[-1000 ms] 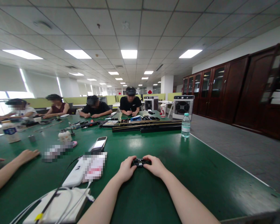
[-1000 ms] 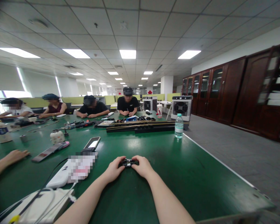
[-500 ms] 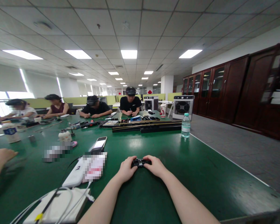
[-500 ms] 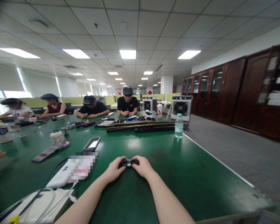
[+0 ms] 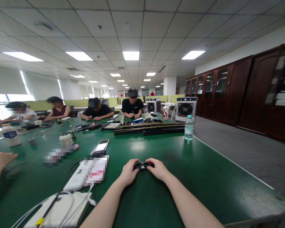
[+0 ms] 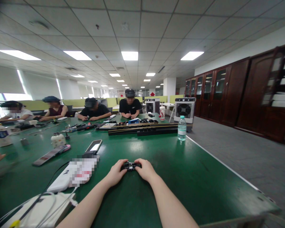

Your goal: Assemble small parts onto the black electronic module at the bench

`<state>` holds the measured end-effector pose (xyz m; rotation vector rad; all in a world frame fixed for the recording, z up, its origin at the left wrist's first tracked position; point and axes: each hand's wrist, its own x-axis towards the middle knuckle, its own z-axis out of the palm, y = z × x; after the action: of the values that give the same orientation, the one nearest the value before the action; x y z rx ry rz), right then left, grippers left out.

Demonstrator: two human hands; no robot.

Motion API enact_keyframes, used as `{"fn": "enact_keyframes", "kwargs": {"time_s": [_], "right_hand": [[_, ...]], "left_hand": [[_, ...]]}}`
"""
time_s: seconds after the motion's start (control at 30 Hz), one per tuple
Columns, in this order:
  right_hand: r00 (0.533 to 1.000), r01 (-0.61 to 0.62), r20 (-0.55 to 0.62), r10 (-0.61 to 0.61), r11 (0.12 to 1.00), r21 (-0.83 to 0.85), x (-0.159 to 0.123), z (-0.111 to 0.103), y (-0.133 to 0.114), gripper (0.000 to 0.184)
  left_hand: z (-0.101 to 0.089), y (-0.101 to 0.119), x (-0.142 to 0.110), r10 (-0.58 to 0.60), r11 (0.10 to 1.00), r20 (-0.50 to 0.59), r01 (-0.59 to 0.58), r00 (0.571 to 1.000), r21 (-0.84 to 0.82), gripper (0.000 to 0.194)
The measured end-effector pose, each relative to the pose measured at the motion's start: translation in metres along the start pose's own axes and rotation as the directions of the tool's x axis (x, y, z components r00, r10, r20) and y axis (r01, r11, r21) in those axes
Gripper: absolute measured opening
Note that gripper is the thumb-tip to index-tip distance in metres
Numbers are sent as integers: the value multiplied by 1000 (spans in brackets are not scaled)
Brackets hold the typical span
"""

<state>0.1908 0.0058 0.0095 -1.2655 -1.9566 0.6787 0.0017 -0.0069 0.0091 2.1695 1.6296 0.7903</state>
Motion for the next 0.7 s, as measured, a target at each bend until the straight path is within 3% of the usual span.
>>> {"fn": "enact_keyframes", "kwargs": {"time_s": [0.7], "right_hand": [[1000,12,-19,-12,1000,23,0,0,0,29]], "left_hand": [[2,-2,1,-14,999,-3,14,1000,-31,45]]}}
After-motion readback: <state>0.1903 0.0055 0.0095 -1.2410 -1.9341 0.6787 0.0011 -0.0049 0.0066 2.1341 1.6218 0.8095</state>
